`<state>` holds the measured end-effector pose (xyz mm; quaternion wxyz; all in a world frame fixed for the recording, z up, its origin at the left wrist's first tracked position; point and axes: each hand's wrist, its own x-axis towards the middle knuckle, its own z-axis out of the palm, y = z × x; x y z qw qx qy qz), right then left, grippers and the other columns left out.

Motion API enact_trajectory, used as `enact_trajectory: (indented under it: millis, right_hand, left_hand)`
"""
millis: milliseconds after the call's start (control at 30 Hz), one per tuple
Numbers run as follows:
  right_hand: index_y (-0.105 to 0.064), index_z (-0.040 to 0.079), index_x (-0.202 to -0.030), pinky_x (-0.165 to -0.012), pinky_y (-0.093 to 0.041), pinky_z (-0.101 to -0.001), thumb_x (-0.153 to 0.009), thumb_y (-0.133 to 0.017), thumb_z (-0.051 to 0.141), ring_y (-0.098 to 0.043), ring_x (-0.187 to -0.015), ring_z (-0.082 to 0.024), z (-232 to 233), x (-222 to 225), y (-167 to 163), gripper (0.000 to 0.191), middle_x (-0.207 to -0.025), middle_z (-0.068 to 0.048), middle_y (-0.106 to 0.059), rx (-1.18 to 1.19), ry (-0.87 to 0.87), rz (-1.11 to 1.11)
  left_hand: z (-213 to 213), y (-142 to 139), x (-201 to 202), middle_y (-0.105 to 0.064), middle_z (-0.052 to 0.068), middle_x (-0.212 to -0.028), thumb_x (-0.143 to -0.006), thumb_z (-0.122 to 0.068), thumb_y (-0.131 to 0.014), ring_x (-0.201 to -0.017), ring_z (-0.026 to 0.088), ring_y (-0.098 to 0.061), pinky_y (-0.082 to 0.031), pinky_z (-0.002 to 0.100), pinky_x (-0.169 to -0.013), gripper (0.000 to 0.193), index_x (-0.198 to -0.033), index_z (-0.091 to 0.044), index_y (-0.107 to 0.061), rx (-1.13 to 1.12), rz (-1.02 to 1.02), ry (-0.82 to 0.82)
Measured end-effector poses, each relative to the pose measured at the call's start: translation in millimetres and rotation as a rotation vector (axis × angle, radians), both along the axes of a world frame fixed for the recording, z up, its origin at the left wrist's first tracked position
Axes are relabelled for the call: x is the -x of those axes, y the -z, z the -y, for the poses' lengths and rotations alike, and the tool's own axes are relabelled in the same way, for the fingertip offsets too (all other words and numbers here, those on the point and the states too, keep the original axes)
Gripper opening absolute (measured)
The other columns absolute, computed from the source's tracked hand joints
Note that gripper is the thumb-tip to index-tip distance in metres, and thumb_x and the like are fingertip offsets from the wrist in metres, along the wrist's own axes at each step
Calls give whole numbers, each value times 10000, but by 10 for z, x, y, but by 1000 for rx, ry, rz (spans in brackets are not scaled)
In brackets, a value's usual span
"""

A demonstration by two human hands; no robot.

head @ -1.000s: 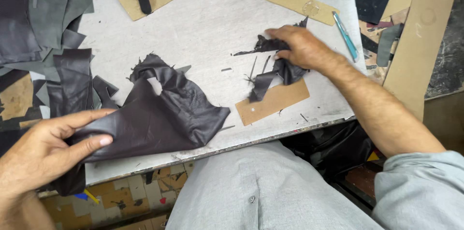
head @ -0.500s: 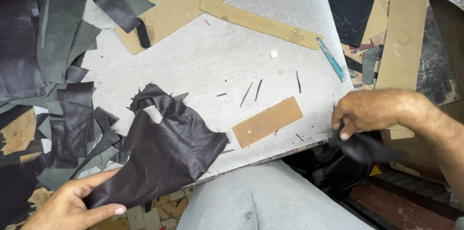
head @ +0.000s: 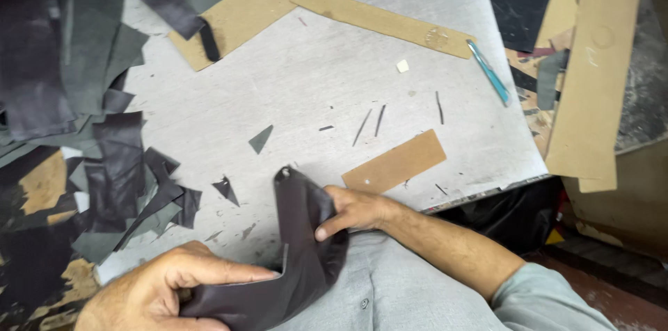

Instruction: The person cuts dark leather pieces using a utility knife and cardboard templates on a workbench. They repeatedly place templates on leather, cut around them, and stack the cut pieces while discarding offcuts.

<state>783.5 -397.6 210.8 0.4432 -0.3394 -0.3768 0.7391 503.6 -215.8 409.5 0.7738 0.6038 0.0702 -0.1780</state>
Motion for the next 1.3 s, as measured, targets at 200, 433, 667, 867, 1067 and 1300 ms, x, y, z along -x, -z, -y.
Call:
enact_trajectory:
  millis: [200, 433, 667, 867, 1067, 1300]
  right_hand:
    - [-512, -14, -1476, -1155, -562, -448, -881, -835, 179, -643, -1298, -284, 148, -1221, -900, 704, -1337, -209, -663, -229, 606, 316]
    - [-315, -2, -1619, -903, -612, -288, -916, -788, 75, -714, -1079, -184, 91, -2189, -898, 850, -1160, -100, -700, 135, 852, 1129]
    - [-588, -96, -1246, -615, -491, -231, -925, -891, 141, -516, -721, -78, 694, -2596, -141, 500, -813, -14, -563, 457, 818, 1234]
    - [-626, -12, -1256, -606, -474, -178, -958, -830, 73, -538, -700, -19, 636, -2737, -26, 371, -817, 47, -602, 290, 905, 1032]
    - [-667, -61, -1216, -762, -581, -159, -987, -756, 25, -659, -841, -28, 585, -2713, 68, 260, -941, 8, -724, 172, 1007, 747]
    - [-681, -59, -1278, -801, -533, -160, -989, -783, -3, -600, -871, -24, 608, -2719, 253, 312, -1002, 11, -697, 81, 1063, 840]
  left_hand:
    - [-571, -322, -353, -836, 68, -1047, -775, -195, -812, -824, 163, -831, -651, 340, -720, 597, -1334, -66, -650, -643, -47, -201]
    - [-812, 644, -617, -696, 98, -1068, -859, -124, -865, -789, 181, -642, -561, 336, -690, 549, -1365, -47, -667, -1441, 43, -809]
    - [-6, 1682, -499, -588, 247, -1167, -659, -484, -1049, -1060, 356, -611, -536, 457, -837, 1069, -1369, 101, -505, -1689, -196, -905]
    - [-219, 1760, -632, -619, 196, -1106, -688, -384, -963, -1019, 323, -628, -530, 468, -854, 884, -1330, 57, -545, -1272, -546, -1113]
    - [-213, 1425, -802, -698, 211, -1077, -852, -309, -864, -907, 261, -669, -538, 427, -802, 377, -1055, -14, -748, -1283, -523, -906]
    - [388, 1222, -1846, -630, 19, -1244, -908, -441, -624, -1105, 220, -672, -659, 328, -771, 479, -1205, -67, -574, 67, -85, -805]
